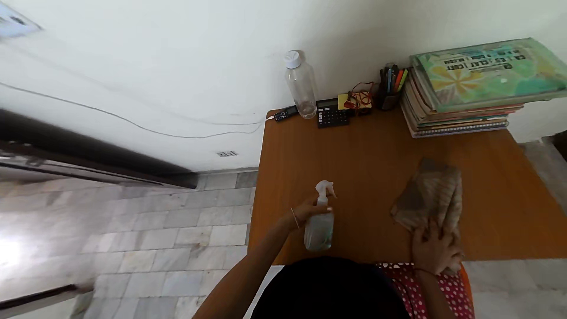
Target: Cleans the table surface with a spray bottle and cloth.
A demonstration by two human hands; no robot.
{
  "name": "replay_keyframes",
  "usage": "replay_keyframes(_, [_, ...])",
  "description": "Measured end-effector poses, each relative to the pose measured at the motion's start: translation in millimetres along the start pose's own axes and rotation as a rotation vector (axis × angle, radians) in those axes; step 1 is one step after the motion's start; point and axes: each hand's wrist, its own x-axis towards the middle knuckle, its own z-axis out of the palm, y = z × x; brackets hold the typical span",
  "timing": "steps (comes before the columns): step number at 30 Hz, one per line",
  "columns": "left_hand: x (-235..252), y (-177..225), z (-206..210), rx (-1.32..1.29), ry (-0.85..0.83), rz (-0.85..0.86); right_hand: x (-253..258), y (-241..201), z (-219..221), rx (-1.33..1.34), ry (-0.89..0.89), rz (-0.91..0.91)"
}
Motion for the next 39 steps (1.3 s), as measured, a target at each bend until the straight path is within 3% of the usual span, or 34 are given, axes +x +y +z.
replay_keyframes(5, [14.5,2.3,19.2,0.087,0.203,0.039,-0.3,-1.8,-2.0,0.004,-0.008,0.007])
replay_keyframes(13, [17.5,-15.7,16.9,0.363,0.23,0.228,-1.0,-0.9,-1.5,0.019,0.023,-0.013])
replay_keyframes(22, [11.5,-23.9,24.0,0.342,0.412,0.31,-0.8,-0.2,0.5,0.015,0.039,-0.016])
replay_keyframes(27, [13.3,-17.9,17.7,0.32,0.279,0.207,-0.8,-0.8,-0.8,0.012,0.04,-0.021])
replay_keyframes(34, [15.4,-17.2,19.2,0.32,0.331,0.19,-0.8,-1.0,-0.9,0.031,0.037,-0.015])
replay_keyframes(39, [15.2,-13.9,17.2,0.301,0.258,0.18,-1.2,-0.8,-0.4,0.04,0.036,-0.014])
